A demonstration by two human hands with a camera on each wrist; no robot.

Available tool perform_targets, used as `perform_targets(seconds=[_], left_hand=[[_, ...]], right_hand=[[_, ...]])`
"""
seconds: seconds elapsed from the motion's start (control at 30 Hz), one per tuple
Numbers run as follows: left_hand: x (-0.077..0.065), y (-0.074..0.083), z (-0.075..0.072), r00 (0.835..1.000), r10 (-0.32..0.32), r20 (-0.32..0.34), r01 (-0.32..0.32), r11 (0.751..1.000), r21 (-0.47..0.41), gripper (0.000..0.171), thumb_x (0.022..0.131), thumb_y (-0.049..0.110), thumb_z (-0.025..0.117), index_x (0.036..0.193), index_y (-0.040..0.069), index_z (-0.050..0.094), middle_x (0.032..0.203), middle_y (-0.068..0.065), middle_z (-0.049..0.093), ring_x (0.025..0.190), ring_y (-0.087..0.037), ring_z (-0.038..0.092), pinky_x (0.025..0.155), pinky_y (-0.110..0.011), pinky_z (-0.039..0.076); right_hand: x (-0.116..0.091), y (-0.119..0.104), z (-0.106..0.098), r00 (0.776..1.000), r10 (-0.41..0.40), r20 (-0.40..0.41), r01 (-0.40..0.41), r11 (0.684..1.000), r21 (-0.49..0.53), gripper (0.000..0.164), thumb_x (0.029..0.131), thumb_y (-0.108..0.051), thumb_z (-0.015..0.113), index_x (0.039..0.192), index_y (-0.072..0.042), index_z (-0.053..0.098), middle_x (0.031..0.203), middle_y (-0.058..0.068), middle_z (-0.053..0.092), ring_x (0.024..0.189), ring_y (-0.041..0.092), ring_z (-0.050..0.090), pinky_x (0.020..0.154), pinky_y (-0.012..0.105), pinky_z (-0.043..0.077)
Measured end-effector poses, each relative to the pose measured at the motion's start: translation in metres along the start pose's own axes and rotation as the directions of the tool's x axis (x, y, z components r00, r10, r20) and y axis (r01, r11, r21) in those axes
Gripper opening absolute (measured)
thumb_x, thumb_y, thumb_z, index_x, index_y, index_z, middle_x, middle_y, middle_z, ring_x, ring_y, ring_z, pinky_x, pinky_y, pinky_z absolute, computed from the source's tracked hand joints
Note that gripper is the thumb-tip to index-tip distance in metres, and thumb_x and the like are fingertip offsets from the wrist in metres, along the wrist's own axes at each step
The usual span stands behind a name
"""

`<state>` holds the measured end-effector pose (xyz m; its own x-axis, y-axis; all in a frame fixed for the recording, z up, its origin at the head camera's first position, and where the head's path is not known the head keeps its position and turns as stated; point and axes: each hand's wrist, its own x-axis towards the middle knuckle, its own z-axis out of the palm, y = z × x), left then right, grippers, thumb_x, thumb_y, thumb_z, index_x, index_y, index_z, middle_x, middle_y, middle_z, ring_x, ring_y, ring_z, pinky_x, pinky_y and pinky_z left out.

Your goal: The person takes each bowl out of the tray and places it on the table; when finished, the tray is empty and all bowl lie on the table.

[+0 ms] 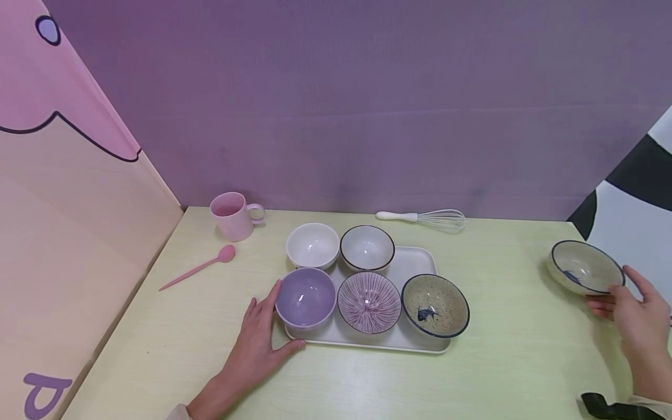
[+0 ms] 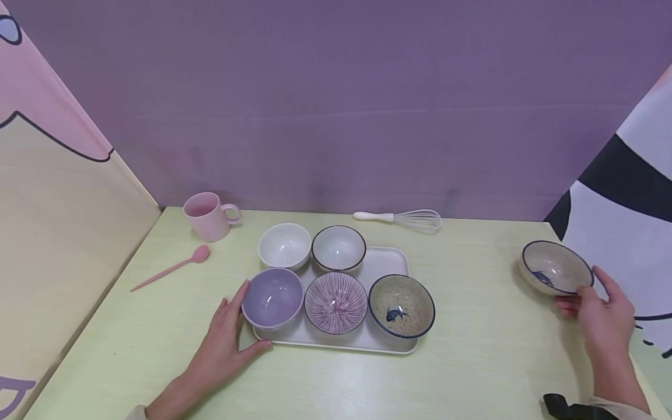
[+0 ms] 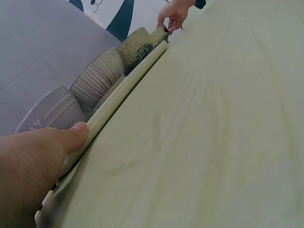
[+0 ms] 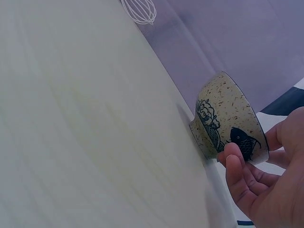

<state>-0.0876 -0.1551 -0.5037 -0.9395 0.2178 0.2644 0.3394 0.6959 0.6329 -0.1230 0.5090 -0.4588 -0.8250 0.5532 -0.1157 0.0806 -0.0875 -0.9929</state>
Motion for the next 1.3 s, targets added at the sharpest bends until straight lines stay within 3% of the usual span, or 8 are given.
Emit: perform_targets(seconds=[0.3, 0.9, 1.3], left_hand=[[-0.0001, 0.0002, -0.0004, 1.0, -0.006, 0.003, 0.006, 1.0, -0.002, 0.133, 0.078, 0.033, 0.103, 0.179, 0.016, 0.019, 0.171, -0.015, 0.049, 0.155, -0.041, 0.048, 0.139, -0.059, 0.016], [-0.0003, 0.0016, -0.001, 1.0, -0.002, 0.005, 0.002, 1.0, -0.005, 0.133, 0.078, 0.033, 0.103, 0.179, 0.015, 0.018, 0.172, -0.015, 0.048, 0.155, -0.04, 0.047, 0.139, -0.059, 0.016], [-0.0002, 0.0007, -0.0008, 1.0, -0.003, 0.004, 0.003, 1.0, -0.001, 0.133, 0.078, 0.033, 0.103, 0.179, 0.015, 0.018, 0.173, -0.015, 0.047, 0.156, -0.041, 0.047, 0.139, -0.06, 0.017]], right_hand=[[0.0043, 0.002, -0.0026, 1.0, -0.001, -0.027, 0.0, 0.999, -0.049, 0.068, 0.114, -0.005, 0.037, 0.178, -0.023, 0.025, 0.069, -0.019, 0.068, 0.048, 0.004, 0.069, 0.044, 0.018, 0.057], [0.0032, -0.0023, -0.0053, 1.0, 0.019, 0.007, -0.019, 0.995, 0.097, 0.07, 0.115, -0.005, 0.032, 0.18, -0.025, 0.014, 0.065, -0.008, 0.073, 0.048, 0.009, 0.071, 0.045, 0.02, 0.06], [0.0075, 0.0009, -0.0044, 0.999, 0.023, -0.042, -0.022, 1.0, 0.021, 0.069, 0.116, -0.009, 0.034, 0.18, -0.027, 0.017, 0.064, -0.012, 0.07, 0.047, 0.007, 0.07, 0.045, 0.021, 0.059]])
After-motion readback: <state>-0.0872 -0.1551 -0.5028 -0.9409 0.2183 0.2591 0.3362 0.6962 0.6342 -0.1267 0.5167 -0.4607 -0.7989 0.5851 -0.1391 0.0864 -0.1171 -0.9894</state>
